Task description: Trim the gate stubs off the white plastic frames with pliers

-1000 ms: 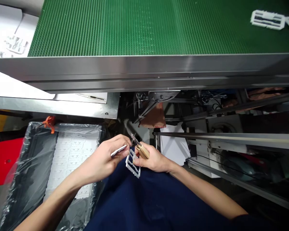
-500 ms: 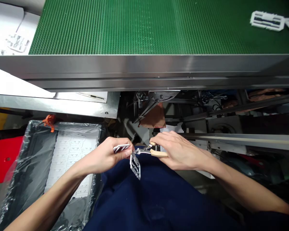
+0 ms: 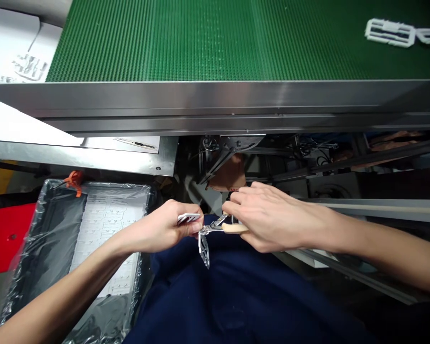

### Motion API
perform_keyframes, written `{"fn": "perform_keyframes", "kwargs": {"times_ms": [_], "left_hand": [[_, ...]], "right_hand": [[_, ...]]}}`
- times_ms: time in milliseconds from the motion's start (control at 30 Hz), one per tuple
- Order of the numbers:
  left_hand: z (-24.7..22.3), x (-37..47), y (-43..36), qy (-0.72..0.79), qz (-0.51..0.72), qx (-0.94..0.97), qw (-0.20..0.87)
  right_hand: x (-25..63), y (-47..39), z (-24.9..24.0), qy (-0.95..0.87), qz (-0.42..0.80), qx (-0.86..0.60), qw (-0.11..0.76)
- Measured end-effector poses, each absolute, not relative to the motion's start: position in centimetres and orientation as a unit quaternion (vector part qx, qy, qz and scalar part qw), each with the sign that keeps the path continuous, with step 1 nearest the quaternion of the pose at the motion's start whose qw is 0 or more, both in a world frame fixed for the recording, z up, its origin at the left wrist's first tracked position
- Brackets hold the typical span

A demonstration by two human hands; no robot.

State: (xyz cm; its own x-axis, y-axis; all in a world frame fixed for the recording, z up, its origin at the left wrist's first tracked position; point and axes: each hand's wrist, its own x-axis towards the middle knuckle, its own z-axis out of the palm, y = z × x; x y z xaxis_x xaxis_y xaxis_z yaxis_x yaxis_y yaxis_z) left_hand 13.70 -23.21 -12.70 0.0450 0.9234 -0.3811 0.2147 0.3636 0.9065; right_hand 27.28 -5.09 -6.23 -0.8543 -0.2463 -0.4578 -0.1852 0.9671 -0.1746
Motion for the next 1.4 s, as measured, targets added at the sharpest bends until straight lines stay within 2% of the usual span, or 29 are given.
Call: {"fn": "perform_keyframes", "kwargs": {"times_ms": [200,367,500,633,833,1000,1100,1233,1400], "left_hand": [[-12.6,13.8,-22.7,0.612,0.312,0.471,0.553],[-12.8,13.8,-22.5,0.603,0.339,0.442,0.571],[-13.4,14.1,-23.0,0.599,0.387,0.361,0.601],[-15.0,15.1,-24.0,0.585,0.467,0.277,0.603],[-17.7,17.5,-24.7,0.536,0.553,0.132,0.624],[-19.1,17.9,-24.0,0.453,0.61,0.053,0.648],[-19.3,18.0,-23.5,0.414,0.627,0.021,0.659],[-18.4,18.8,-23.6,0.399,0.617,0.004,0.678],[-16.0,19.9,-24.3,0.369,0.596,-0.002,0.713]], "right_hand": [[25.8,-4.8,-5.7,0.955,-0.073,-0.148,0.245],[24.8,-4.6,-6.3,0.95,-0.117,-0.112,0.267],[25.4,-3.6,-7.6,0.941,-0.189,-0.052,0.275],[27.3,-2.8,-10.3,0.92,-0.269,0.09,0.272],[30.4,-4.4,-14.6,0.855,-0.395,0.282,0.185],[29.2,-7.1,-15.2,0.795,-0.554,0.243,0.037],[27.6,-7.7,-14.9,0.803,-0.568,0.18,-0.007],[27.4,-7.9,-14.6,0.824,-0.55,0.133,0.0],[29.8,-9.4,-14.4,0.811,-0.557,0.176,-0.034]]}}
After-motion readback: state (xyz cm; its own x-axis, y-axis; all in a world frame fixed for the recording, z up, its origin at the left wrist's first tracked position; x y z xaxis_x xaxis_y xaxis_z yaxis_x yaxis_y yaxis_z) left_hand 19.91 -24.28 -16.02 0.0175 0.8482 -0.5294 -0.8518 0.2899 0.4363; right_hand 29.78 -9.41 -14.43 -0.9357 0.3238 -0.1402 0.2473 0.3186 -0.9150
